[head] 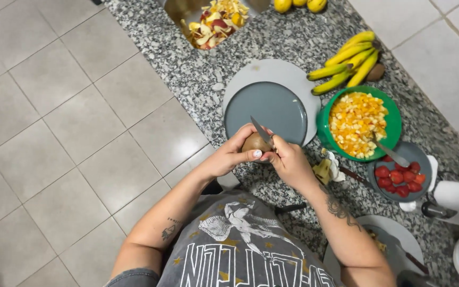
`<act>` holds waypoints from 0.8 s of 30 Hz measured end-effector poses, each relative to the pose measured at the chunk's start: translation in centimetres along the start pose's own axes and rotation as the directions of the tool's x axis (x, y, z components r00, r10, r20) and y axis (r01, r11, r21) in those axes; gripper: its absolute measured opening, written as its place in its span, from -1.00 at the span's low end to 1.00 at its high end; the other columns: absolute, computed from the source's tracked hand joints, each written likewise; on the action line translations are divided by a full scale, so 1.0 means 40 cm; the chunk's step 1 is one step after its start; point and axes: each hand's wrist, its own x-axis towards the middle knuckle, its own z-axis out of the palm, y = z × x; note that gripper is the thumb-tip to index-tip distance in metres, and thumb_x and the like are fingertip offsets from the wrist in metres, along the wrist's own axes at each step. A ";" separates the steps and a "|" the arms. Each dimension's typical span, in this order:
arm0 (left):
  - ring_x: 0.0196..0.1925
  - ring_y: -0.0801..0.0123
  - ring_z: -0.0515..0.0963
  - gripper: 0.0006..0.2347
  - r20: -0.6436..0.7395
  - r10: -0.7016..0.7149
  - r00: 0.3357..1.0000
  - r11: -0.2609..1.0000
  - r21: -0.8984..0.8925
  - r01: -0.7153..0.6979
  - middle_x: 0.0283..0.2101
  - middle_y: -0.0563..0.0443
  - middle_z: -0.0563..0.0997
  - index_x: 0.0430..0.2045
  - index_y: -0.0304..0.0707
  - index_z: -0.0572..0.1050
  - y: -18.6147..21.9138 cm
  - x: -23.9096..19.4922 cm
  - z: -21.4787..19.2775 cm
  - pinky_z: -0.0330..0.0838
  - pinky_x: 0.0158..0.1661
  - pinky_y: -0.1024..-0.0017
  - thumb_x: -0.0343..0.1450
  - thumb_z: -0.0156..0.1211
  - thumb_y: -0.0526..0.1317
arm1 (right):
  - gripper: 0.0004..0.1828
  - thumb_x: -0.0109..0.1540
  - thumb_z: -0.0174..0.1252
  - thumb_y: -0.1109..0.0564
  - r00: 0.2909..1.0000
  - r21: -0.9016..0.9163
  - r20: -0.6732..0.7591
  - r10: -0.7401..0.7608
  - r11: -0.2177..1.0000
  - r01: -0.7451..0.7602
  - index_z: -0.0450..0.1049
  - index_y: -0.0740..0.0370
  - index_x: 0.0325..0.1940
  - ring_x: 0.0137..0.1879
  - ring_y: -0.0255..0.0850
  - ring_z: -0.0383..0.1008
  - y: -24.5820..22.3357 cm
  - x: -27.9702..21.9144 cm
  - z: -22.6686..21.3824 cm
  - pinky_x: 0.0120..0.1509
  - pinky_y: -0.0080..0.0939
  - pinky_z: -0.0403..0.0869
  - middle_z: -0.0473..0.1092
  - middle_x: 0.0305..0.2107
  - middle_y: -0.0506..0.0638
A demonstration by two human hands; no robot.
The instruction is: The person transfers chopped fruit from a plate into a green bowl and mixes it with a spoon. They then peel a kiwi over the sink using a knife, wash the fruit under running water, and place the peeled kiwi on a plate.
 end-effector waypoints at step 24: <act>0.06 0.39 0.35 -0.52 -0.144 -0.092 0.985 0.996 -0.033 0.088 0.16 -0.13 0.30 0.26 -0.14 0.09 0.090 0.259 -0.761 0.35 -0.03 0.47 0.44 0.05 -0.20 | -0.50 0.28 -0.23 -0.26 0.942 -0.572 -0.274 -0.193 0.820 0.002 0.31 0.22 -0.17 -0.51 0.06 0.47 -0.085 0.774 0.244 -0.51 -0.02 0.45 0.36 -0.63 0.14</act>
